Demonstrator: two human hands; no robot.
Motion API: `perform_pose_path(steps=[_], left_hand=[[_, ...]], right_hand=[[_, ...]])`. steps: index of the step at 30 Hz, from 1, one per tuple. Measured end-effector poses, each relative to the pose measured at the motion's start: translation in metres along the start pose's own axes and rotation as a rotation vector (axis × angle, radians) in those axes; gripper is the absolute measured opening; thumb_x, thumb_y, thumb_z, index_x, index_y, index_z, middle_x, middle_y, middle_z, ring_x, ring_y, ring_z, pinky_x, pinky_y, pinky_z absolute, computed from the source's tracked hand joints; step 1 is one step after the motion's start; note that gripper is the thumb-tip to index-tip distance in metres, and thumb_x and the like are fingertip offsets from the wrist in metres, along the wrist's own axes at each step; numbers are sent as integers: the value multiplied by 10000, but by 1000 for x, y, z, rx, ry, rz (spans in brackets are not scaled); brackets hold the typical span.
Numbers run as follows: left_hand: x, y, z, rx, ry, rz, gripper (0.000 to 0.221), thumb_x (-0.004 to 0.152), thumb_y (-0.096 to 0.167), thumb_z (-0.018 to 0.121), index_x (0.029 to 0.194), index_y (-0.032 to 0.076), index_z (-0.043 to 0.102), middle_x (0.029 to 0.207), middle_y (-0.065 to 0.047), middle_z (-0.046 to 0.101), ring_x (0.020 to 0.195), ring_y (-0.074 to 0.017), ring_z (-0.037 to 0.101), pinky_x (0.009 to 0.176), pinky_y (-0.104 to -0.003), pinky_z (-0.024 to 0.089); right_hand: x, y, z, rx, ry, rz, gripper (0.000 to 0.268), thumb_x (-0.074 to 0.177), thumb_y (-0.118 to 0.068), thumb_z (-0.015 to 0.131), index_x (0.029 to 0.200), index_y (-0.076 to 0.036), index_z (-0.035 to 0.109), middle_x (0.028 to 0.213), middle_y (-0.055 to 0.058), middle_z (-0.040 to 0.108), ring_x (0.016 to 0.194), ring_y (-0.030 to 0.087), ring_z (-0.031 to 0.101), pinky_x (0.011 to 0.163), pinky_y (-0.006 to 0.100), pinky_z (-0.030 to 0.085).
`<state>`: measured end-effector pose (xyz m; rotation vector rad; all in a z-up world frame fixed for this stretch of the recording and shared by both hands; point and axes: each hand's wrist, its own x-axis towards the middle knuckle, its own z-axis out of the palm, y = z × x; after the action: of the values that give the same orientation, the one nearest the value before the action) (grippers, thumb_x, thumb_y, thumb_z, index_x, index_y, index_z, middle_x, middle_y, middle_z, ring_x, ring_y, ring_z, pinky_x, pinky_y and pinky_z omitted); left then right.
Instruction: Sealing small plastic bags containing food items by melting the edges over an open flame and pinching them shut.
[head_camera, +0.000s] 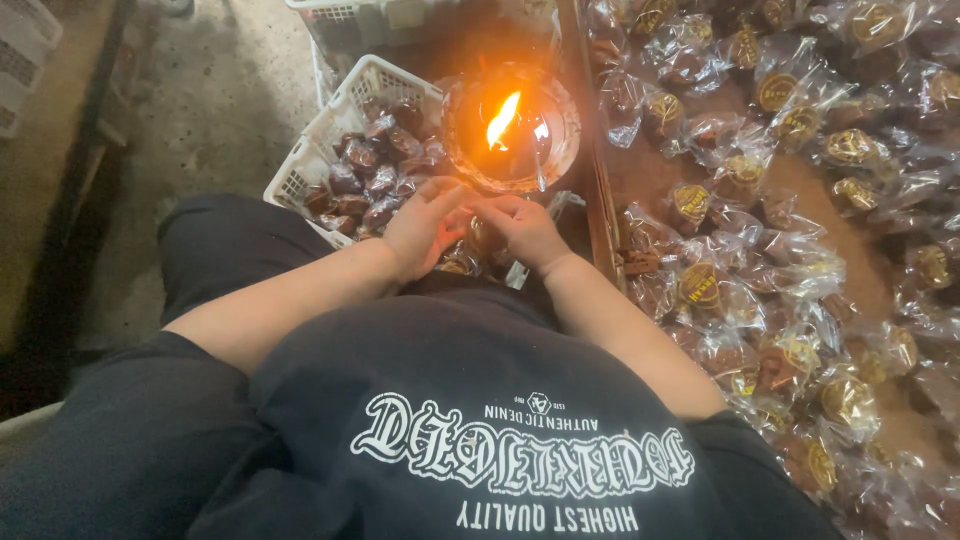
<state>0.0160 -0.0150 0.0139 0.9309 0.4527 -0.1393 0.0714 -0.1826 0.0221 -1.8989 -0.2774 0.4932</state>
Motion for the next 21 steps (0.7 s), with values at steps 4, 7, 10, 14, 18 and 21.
perform_pose_path(steps=[4,7,10,14,18,21], left_hand=[[7,-1,-12,-11,-63,33,420,970,290,704,1320,227,481,1225,-23,551,1152,-241,641,922,-421,571],[12,-9,-21,28,-111,-29,463,995,309,682,1393,223,460,1260,-53,530,1216,-301,620,989,-503,550],[16,-18,-23,64,-151,-95,503,986,303,698,1420,219,459,1285,-73,532,1206,-317,632,967,-509,575],[14,-17,-19,115,-223,-151,669,970,262,724,1523,184,355,1368,-206,469,1175,-432,664,908,-512,614],[16,-24,-16,163,-225,-119,818,917,150,760,1540,50,239,1195,-257,582,722,-352,761,560,-303,653],[23,-27,-24,334,-177,32,516,889,17,725,1359,87,524,1083,-244,649,722,-356,763,561,-347,672]], right_hand=[[16,15,-10,-59,207,60,354,933,-459,755,1125,-163,788,1000,74,772,1039,208,714,961,392,544],[35,34,-24,-105,275,99,375,944,-530,724,1143,-218,785,1036,33,769,1087,202,694,995,379,524],[39,37,-27,-157,256,112,423,951,-576,702,1167,-221,779,1138,63,755,1198,252,654,1055,401,490],[11,-8,-18,-186,239,170,410,935,-592,690,1171,-267,775,1143,31,758,1203,224,652,1043,401,506],[15,8,-18,-8,134,11,331,1029,-360,644,1169,-73,733,1079,155,744,1122,238,660,1010,428,513],[3,-10,-15,32,94,-7,413,965,-411,748,1093,-18,749,931,145,735,978,219,694,943,428,546]])
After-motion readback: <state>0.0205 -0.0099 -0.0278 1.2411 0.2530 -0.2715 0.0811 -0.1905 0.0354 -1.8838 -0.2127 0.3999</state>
